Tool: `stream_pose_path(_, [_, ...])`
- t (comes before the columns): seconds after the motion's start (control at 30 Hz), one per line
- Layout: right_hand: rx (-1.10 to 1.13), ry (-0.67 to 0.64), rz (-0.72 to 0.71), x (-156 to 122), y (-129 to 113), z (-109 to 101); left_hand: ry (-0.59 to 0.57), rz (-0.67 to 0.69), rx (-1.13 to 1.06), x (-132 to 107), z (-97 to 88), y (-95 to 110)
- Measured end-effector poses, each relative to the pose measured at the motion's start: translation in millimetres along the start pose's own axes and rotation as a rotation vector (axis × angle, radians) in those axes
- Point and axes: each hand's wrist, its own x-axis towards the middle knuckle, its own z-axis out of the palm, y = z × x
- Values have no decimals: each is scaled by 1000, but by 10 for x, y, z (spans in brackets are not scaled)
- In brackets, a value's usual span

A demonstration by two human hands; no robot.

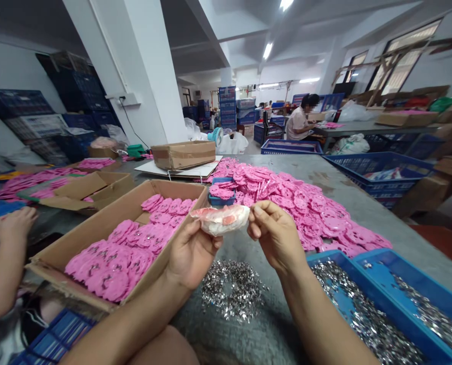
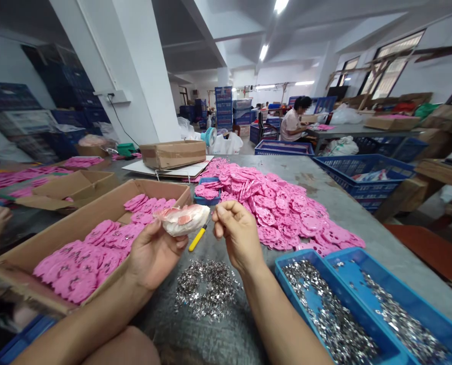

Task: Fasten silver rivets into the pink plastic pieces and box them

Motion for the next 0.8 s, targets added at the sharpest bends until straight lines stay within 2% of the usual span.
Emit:
stream_pose_path(0.2, [8,25,57,55,9,-31,30,-2,6,7,5,7])
stream_pose_path(0.3, [-71,68,-16,65,-4,-53,60,-1,11,10,9,7])
stream_pose_path(0.37, [-108,36,-45,48,-24,-52,58,15,27,16,-2,-2])
stream_pose_path(0.5, [-156,-139,-22,-19,-61,-34,-3,65,82,20,-44,-32])
stream_pose_path(0.57, [-175,-180,-35,-47,-73,-39,-39,93,111,14,-60,-43])
stream_pose_path(0.8, [-329,-135,-141,-91,-156,-72,-145,187,187,-28,-51,-38])
